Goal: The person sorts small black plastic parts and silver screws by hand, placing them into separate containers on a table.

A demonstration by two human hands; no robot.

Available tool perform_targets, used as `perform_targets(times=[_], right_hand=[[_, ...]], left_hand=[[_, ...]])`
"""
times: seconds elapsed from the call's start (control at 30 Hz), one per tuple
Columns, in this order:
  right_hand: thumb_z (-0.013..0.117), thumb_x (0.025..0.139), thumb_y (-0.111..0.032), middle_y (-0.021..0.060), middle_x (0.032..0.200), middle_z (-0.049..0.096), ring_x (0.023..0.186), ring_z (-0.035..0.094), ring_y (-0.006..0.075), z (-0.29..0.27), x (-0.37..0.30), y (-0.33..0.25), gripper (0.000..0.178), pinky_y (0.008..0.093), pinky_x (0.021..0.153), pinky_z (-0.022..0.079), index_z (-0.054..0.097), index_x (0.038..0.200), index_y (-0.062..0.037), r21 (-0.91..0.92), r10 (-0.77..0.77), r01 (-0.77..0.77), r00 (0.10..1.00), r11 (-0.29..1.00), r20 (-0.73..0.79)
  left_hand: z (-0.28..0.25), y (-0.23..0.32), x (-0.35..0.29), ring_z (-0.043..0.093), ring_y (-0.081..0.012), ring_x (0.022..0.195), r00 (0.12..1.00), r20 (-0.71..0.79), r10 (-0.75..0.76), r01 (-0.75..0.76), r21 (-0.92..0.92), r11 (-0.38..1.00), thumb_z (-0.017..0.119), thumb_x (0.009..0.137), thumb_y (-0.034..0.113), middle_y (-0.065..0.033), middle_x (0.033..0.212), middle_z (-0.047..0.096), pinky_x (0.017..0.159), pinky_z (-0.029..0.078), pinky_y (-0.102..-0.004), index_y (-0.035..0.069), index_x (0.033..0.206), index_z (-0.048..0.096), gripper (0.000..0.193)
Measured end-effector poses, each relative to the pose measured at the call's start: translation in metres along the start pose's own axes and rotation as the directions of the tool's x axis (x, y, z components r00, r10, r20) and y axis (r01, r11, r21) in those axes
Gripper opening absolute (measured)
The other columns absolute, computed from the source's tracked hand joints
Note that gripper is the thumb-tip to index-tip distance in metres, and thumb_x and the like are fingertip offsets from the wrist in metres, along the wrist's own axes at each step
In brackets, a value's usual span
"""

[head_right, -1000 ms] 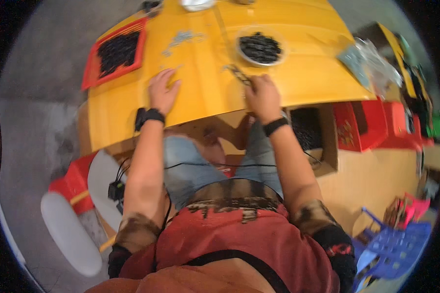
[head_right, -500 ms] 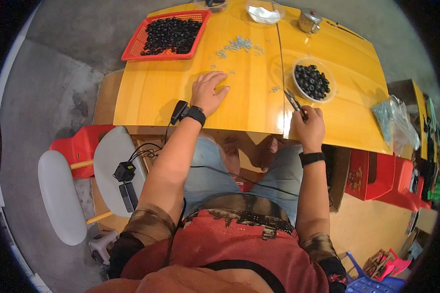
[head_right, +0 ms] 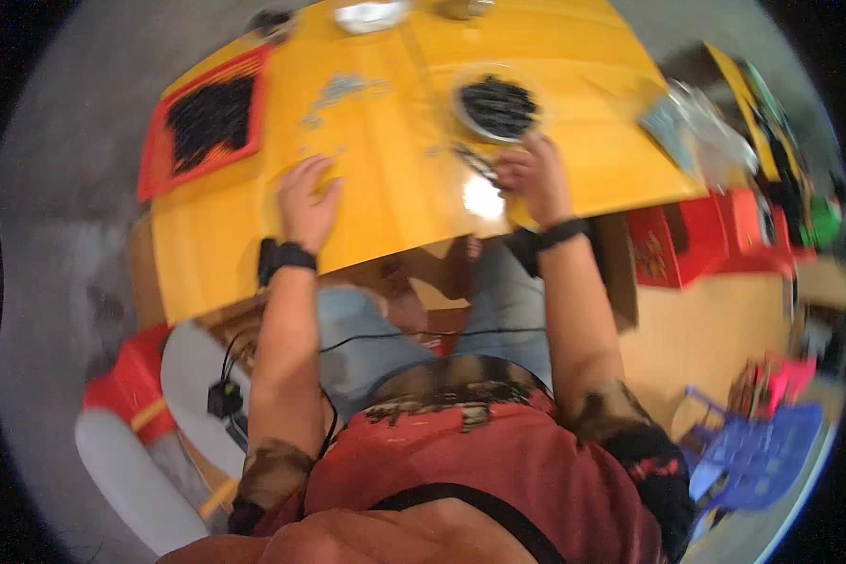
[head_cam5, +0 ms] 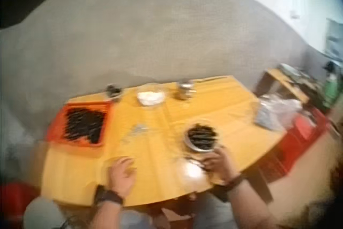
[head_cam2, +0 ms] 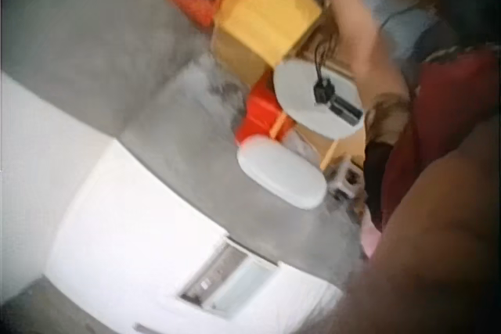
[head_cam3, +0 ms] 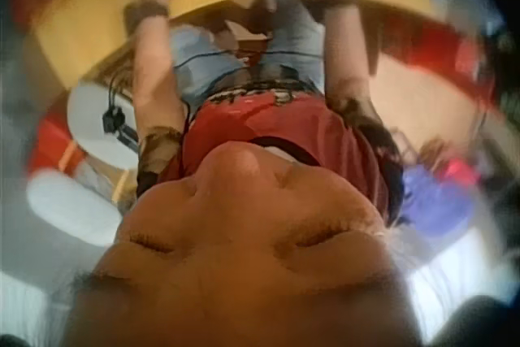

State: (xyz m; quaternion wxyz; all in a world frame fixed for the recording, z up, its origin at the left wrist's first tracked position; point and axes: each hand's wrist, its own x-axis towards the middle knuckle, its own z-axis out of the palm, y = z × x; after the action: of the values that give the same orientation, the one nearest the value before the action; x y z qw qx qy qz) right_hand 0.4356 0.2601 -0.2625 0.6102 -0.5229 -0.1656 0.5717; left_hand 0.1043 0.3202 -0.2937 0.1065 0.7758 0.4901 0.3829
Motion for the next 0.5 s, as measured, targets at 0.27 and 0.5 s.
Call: perform_targets(times=[0.27, 0.5], right_hand=[[0.046, 0.091, -0.031, 0.0206, 0.083, 0.062, 0.065, 0.063, 0.0238, 0.018, 0.008, -0.021, 0.037, 0.0277, 0.053, 0.05, 0.04, 0.111, 0.0002, -0.097, 0.066, -0.075, 0.994, 0.992, -0.086], [0.036, 0.091, -0.012, 0.0235, 0.083, 0.061, 0.066, 0.063, 0.0283, 0.012, 0.008, -0.02, 0.021, 0.03, 0.054, 0.051, 0.035, 0.109, -0.0022, -0.073, -0.026, 0.02, 0.997, 0.997, -0.078]], left_hand=[[0.004, 0.018, 0.003, 0.052, -0.03, 0.104, 0.996, 0.061, -0.059, 0.057, 0.032, 0.998, 0.065, 0.074, 0.012, -0.0104, 0.11, 0.06, 0.091, 0.039, -0.0383, 0.005, 0.099, 0.064, 0.026], [-0.003, 0.015, -0.003, 0.052, -0.03, 0.104, 0.994, 0.071, -0.082, 0.078, 0.053, 0.995, 0.065, 0.074, 0.011, -0.011, 0.11, 0.06, 0.092, 0.039, -0.0381, 0.005, 0.099, 0.064, 0.025]])
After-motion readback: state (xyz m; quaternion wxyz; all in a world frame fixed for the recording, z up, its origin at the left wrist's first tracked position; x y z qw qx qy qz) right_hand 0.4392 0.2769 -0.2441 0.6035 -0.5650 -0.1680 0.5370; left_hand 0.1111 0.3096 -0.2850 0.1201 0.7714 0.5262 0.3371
